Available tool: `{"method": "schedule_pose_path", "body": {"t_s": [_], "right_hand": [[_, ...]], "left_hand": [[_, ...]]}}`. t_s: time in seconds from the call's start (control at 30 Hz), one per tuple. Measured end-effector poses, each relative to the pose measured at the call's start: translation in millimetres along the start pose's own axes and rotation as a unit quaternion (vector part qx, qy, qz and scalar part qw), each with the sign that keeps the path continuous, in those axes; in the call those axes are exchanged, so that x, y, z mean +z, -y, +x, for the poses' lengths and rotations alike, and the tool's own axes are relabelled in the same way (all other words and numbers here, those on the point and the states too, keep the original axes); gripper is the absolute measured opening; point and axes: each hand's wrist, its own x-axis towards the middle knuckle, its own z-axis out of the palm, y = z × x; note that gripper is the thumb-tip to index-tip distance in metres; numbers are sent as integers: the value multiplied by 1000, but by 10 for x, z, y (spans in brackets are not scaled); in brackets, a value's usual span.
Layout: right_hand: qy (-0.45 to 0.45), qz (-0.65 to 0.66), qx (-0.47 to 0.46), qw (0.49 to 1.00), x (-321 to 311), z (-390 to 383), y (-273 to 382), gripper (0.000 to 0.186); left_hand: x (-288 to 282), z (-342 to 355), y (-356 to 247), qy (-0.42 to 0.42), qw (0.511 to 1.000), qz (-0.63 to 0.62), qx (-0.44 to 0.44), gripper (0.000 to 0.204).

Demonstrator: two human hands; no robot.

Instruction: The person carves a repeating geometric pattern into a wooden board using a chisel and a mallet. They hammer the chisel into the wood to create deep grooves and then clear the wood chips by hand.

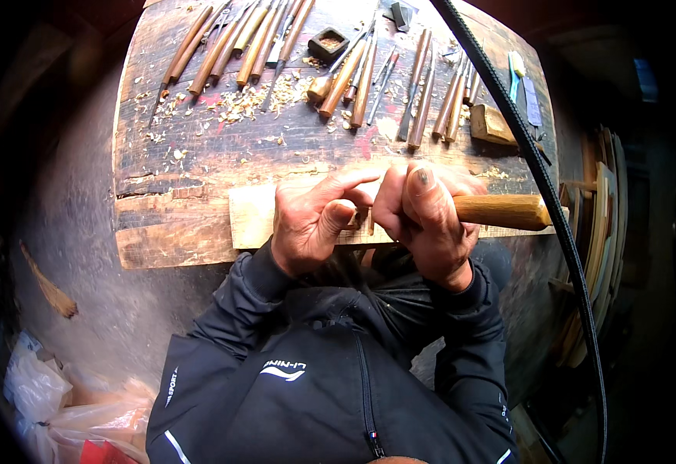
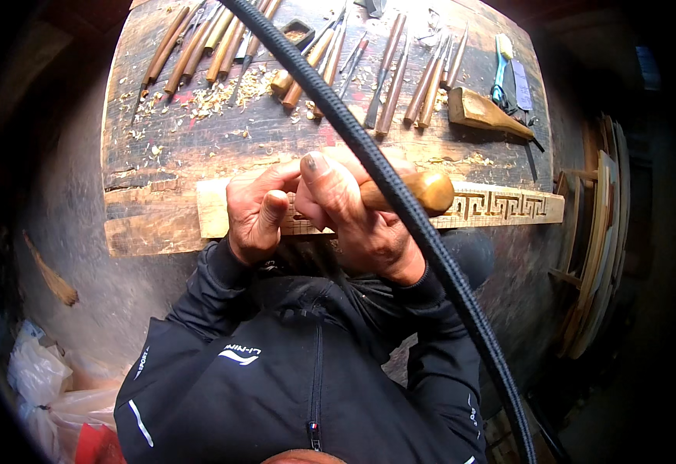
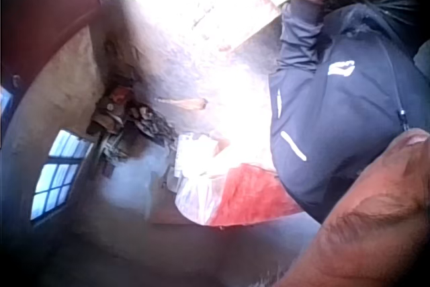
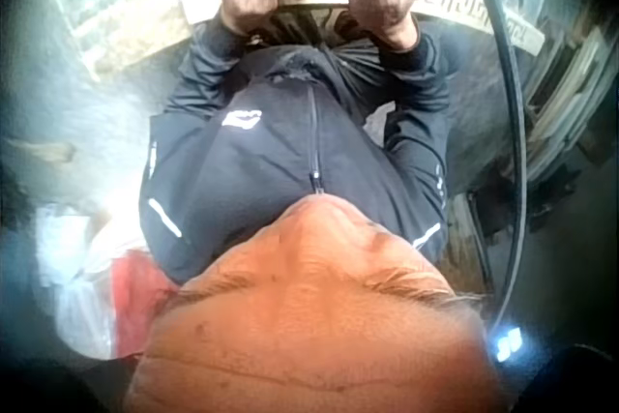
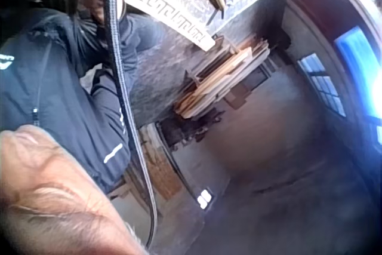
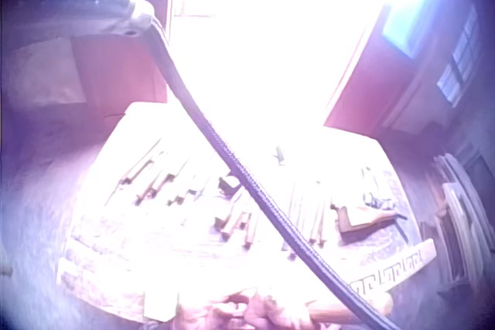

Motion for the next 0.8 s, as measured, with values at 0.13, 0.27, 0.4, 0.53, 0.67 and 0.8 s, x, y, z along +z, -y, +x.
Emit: {"method": "schedule_pose_path", "body": {"t_s": [0.13, 0.27, 0.4, 0.53, 0.67, 0.8], "right_hand": [[21, -38, -3, 999, 22, 44, 63, 61], [63, -80, -13, 995, -14, 97, 88, 57], [118, -79, -27, 989, -72, 133, 66, 56], [116, -86, -44, 989, -85, 131, 51, 57], [87, -106, -61, 989, -91, 112, 50, 57], [90, -91, -81, 988, -116, 88, -3, 57]], "left_hand": [[-17, -4, 17, 9, 1000, -17, -5, 63], [-24, -8, 48, 7, 1000, -18, 5, 61], [-25, -18, 24, 3, 1000, -8, -2, 61], [-21, 20, -10, -2, 1000, 0, 12, 61], [-14, 23, -33, -1, 1000, -4, 9, 60], [-7, 21, -28, -1, 1000, -6, 11, 60]]}}
